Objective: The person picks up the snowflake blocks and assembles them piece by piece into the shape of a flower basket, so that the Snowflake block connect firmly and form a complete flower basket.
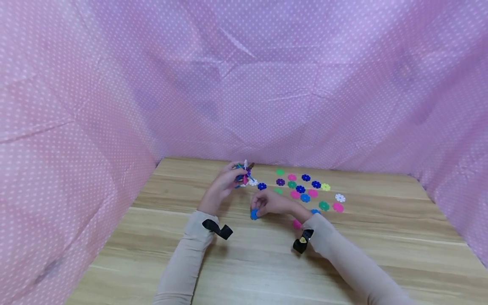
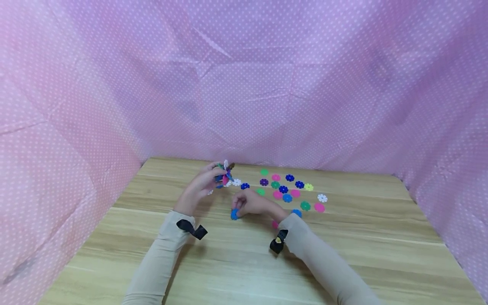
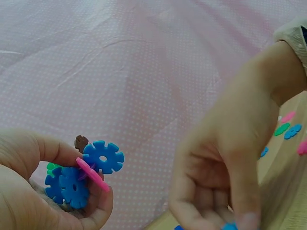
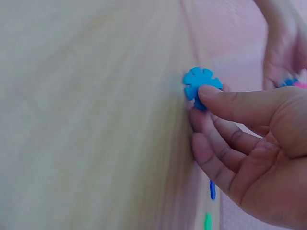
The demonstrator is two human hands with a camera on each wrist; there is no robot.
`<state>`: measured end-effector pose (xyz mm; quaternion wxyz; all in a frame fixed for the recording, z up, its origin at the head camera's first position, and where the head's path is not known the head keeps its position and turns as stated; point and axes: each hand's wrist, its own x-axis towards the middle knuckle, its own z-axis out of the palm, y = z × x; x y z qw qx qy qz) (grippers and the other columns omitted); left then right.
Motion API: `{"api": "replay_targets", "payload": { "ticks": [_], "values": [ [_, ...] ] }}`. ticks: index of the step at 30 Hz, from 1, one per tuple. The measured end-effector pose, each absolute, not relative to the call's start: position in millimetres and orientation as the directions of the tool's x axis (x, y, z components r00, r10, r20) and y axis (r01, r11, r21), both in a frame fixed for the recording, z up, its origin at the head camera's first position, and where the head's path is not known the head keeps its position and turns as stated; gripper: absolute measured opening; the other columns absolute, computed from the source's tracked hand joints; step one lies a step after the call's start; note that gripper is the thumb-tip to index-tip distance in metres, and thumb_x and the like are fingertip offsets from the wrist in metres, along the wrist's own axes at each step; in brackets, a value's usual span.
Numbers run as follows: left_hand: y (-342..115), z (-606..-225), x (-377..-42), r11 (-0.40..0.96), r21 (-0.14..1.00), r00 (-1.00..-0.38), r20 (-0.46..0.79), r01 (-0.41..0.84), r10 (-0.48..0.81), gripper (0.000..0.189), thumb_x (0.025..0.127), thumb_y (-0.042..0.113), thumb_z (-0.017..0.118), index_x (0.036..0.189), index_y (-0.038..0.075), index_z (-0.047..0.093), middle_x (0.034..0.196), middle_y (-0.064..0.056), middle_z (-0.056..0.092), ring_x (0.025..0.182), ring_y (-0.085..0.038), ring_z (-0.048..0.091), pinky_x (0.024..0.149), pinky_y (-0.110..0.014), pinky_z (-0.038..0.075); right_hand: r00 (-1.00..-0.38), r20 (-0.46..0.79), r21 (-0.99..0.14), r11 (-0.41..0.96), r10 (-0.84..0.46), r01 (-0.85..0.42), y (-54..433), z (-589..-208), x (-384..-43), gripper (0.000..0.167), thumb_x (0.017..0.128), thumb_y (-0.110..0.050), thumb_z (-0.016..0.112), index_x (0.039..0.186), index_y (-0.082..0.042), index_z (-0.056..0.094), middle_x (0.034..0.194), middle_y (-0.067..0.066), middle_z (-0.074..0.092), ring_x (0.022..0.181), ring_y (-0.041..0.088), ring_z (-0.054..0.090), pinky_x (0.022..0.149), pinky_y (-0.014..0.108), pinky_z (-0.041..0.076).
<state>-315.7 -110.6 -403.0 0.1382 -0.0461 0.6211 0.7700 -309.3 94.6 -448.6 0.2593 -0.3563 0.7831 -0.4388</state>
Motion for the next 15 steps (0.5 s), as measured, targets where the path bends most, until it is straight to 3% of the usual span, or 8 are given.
{"api": "replay_targets", "payload": {
  "ticks": [7, 11, 15],
  "values": [
    [-99.2, -413.0, -314.9, -0.168, 0.952, -0.956, -0.222, -0.255, 0.193, 0.035, 0.098, -0.001, 0.057, 0.133, -0.003, 0.05, 0.101, -0.004, 0.058, 0.077, -0.01, 0.059, 0.081, -0.029, 0.052, -0.7, -0.062, -0.916, 0.319, -0.711, -0.243, 124.7, -447.1, -320.1, 0.014, 0.088, 0.003, 0.073, 0.102, 0.003, 0.07, 0.096, 0.017, 0.073, 0.086, 0.019, 0.068, 0.079, 0.027, 0.059],
    [-90.7, -416.9, -314.9, -0.151, 0.951, -0.951, -0.236, -0.268, 0.198, 0.039, 0.096, 0.0, 0.06, 0.134, -0.001, 0.05, 0.101, -0.005, 0.06, 0.079, -0.011, 0.062, 0.087, -0.035, 0.054, -0.774, -0.015, -0.915, 0.32, -0.633, -0.245, 138.4, -439.2, -323.9, 0.018, 0.088, 0.001, 0.074, 0.106, 0.003, 0.071, 0.099, 0.017, 0.074, 0.088, 0.02, 0.07, 0.081, 0.03, 0.06],
    [-83.8, -420.6, -314.2, -0.13, 0.953, -0.946, -0.242, -0.274, 0.216, 0.043, 0.095, 0.0, 0.059, 0.137, 0.001, 0.049, 0.102, -0.005, 0.061, 0.078, -0.012, 0.063, 0.085, -0.034, 0.055, -0.841, -0.007, -0.921, 0.331, -0.54, -0.205, 147.7, -429.9, -323.5, 0.021, 0.09, -0.004, 0.074, 0.11, 0.001, 0.072, 0.102, 0.012, 0.074, 0.091, 0.017, 0.068, 0.085, 0.033, 0.059]
  ]
}}
